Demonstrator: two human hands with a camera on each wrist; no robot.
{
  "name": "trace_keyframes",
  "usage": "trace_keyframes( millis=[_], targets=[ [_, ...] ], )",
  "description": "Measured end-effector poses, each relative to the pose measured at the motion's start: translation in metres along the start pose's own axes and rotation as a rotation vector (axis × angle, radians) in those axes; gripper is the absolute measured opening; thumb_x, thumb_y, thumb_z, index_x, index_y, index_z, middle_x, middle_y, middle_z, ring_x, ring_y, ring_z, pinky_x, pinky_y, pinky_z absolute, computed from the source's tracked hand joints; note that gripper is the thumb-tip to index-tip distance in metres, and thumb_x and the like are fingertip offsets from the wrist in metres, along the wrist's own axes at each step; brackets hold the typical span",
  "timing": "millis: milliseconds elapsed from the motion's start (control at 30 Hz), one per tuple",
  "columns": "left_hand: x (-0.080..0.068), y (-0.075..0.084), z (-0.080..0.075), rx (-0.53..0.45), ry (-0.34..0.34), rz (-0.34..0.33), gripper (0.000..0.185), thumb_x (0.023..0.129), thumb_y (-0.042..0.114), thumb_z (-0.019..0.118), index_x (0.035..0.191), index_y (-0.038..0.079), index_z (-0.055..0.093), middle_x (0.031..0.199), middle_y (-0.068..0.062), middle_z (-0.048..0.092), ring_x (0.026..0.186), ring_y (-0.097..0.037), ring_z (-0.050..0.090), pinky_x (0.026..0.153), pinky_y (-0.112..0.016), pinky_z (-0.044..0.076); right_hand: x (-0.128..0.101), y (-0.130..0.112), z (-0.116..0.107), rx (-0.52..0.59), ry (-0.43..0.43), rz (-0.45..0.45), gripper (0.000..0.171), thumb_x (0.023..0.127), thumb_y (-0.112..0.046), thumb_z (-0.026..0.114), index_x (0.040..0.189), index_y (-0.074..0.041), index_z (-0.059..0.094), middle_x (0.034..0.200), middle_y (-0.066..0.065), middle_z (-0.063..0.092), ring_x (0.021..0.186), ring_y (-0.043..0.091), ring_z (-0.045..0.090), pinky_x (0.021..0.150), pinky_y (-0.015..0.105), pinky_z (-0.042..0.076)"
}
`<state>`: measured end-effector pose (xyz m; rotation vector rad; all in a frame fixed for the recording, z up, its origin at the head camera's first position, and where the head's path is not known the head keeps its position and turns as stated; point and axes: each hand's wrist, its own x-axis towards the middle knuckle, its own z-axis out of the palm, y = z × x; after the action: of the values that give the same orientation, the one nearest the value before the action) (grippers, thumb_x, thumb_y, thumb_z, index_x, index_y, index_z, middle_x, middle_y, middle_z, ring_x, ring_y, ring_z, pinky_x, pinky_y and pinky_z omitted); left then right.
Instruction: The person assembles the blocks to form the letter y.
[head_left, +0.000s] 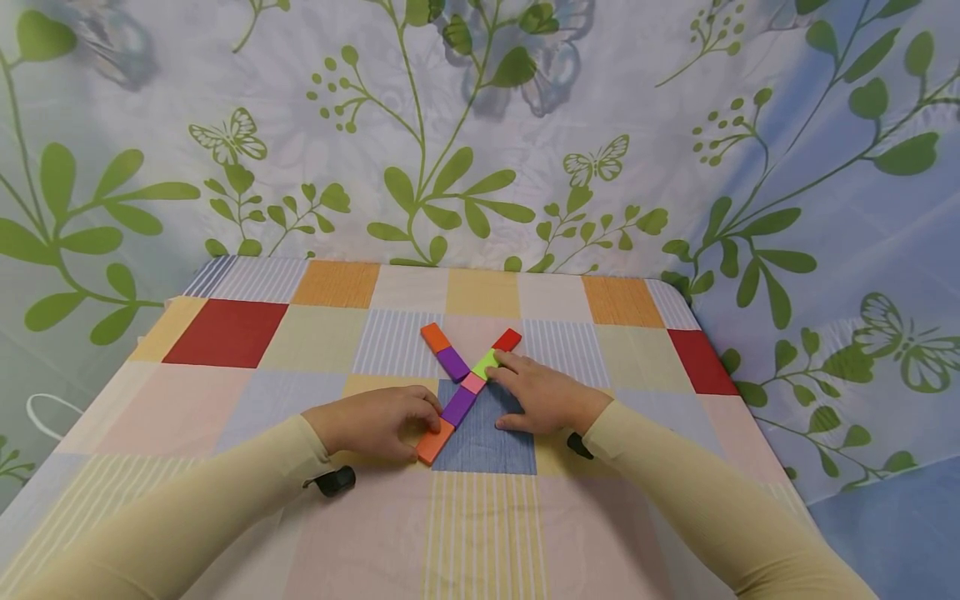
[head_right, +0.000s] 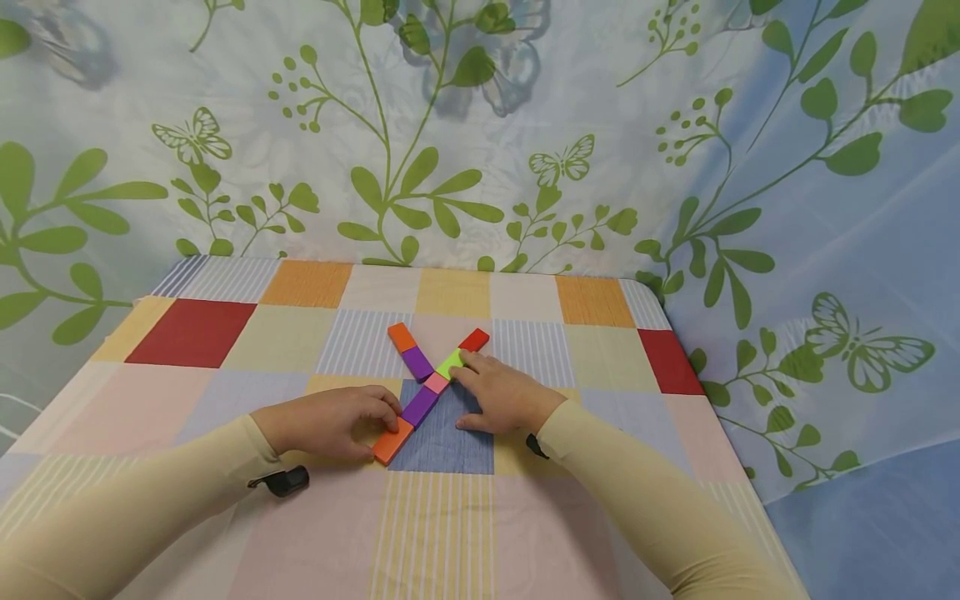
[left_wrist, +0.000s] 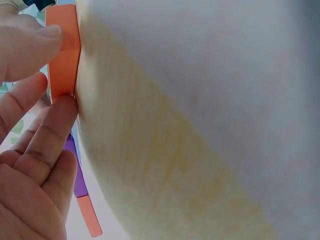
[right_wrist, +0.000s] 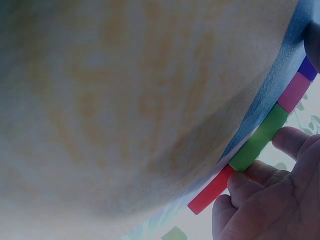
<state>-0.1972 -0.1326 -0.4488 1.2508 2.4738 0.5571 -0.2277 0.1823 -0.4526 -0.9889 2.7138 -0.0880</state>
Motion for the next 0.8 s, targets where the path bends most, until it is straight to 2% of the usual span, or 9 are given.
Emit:
trace_keyframes(
  millis=[800],
  targets=[
    [0.0033,0.0014,-0.0022,-0.012,-0.003,-0.003,0.040,0.088,0.021,0.081,0.126,0.018,0.071,0.132,0.007,0.063,0.127,-0.013,0.059,0.113,-0.037,0.050,-0.0018,-0.0021,-0.0030,0.008,0.006,-0.002,0.086,0.096,-0.057,0.070,0.163,-0.014,0.036,0.174,0.016,0.023,0.159,0.036,0.031,0.127,0.050,0.032]
  ],
)
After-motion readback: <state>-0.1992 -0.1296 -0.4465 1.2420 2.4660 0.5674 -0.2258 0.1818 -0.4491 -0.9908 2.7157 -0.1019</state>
